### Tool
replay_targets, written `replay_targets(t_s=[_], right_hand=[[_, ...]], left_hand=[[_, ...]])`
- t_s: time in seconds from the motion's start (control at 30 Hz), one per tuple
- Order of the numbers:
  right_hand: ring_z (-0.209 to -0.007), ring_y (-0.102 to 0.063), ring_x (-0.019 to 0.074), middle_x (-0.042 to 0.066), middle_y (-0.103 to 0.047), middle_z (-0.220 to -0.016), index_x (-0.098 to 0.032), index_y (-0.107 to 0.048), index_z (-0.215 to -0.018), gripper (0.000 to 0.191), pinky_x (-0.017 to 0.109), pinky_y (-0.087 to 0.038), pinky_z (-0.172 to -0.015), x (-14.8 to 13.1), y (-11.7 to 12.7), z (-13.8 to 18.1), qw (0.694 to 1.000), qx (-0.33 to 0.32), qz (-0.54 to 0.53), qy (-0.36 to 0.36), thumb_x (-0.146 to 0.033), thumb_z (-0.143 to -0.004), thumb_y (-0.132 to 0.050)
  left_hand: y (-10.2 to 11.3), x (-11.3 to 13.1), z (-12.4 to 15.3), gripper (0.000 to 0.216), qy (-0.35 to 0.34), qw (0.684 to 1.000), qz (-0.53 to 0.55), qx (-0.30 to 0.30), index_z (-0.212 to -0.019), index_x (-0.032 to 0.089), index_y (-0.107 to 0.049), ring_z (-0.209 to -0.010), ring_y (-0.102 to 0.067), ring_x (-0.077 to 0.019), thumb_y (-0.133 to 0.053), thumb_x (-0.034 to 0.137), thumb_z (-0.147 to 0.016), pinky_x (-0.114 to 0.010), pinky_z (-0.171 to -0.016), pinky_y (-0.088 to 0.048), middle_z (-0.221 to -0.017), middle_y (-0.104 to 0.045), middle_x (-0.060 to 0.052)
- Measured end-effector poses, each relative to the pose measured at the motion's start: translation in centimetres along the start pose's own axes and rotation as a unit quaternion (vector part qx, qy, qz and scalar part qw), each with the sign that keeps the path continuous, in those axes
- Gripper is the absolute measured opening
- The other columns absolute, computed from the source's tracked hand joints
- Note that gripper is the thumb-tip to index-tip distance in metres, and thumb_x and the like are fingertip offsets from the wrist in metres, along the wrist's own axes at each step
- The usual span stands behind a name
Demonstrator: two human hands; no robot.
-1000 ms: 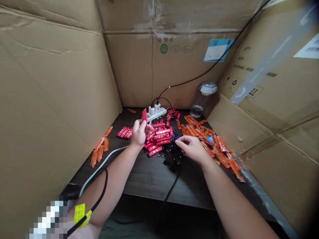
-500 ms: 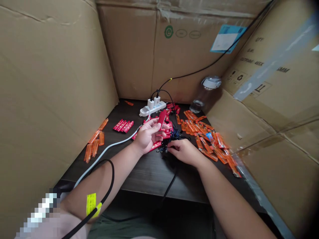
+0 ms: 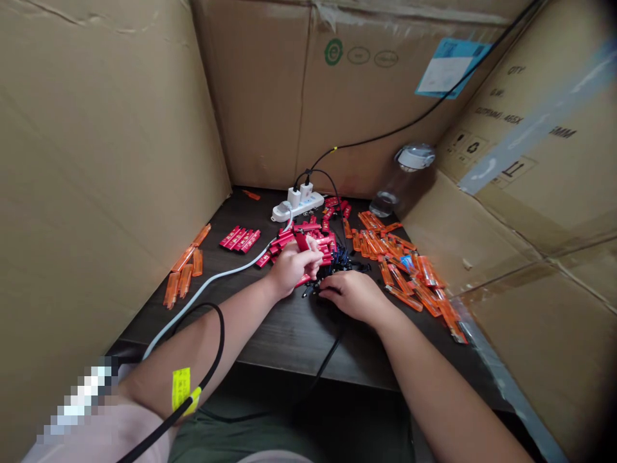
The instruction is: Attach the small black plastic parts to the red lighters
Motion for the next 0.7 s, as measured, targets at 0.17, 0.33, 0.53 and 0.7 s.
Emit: replay_targets(t_s=[0.17, 0.33, 0.53, 0.7], right_hand=[[-0.081, -0.065, 0.0180, 0.002, -0.069, -0.091, -0.030, -0.071, -0.102, 0.020, 0.025, -0.039, -0.060, -0.3, 0.4, 0.2, 0.999, 0.000, 0.047, 0.002, -0.037, -0.087, -0.059], [-0.079, -0.064, 0.0166, 0.003, -0.066, -0.090, -0.032, -0.072, -0.103, 0.021, 0.025, -0.037, -0.059, -0.3, 0.0, 0.1, 0.998, -0.016, 0.067, 0.009, -0.035, -0.090, -0.056], [-0.078, -0.062, 0.0157, 0.004, -0.062, -0.097, -0.025, -0.070, -0.099, 0.020, 0.025, -0.040, -0.060, -0.7, 0.4, 0.3, 0.998, 0.009, 0.061, 0.032, -0.029, -0.091, -0.052], [-0.089, -0.061, 0.0184, 0.009, -0.060, -0.107, -0.019, -0.065, -0.099, 0.021, 0.028, -0.047, -0.075, 0.3, 2.9, 1.0, 0.986, 0.161, -0.030, 0.023, -0.029, -0.094, -0.047]], left_hand=[[-0.1, 0.0, -0.2, 0.044, -0.057, 0.984, -0.167, 0.006, -0.050, 0.016, -0.045, -0.043, -0.046, -0.0077, -0.055, 0.043, -0.084, -0.023, -0.048, -0.039, -0.046, -0.046, 0.002], [0.8, -0.8, -0.5, 0.038, -0.016, 0.984, -0.169, 0.058, -0.056, 0.013, -0.059, -0.047, -0.050, -0.0087, -0.065, 0.046, -0.075, -0.022, -0.047, -0.040, -0.052, -0.056, -0.001], [1.5, -0.3, -0.6, 0.027, -0.045, 0.968, -0.229, 0.089, -0.059, 0.013, -0.063, -0.058, -0.055, -0.0123, -0.067, 0.035, -0.073, -0.023, -0.054, -0.043, -0.060, -0.062, -0.003], [1.1, -0.1, -0.4, 0.030, -0.072, 0.935, -0.344, 0.053, -0.054, 0.014, -0.059, -0.051, -0.047, -0.0107, -0.062, 0.034, -0.076, -0.022, -0.048, -0.037, -0.050, -0.053, 0.001]])
Point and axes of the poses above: each hand's wrist, its own z-axis away from the middle knuckle, its own y-axis out of the back of the hand, x = y × z, the point moved 6 cm from there along -z, towards the middle knuckle
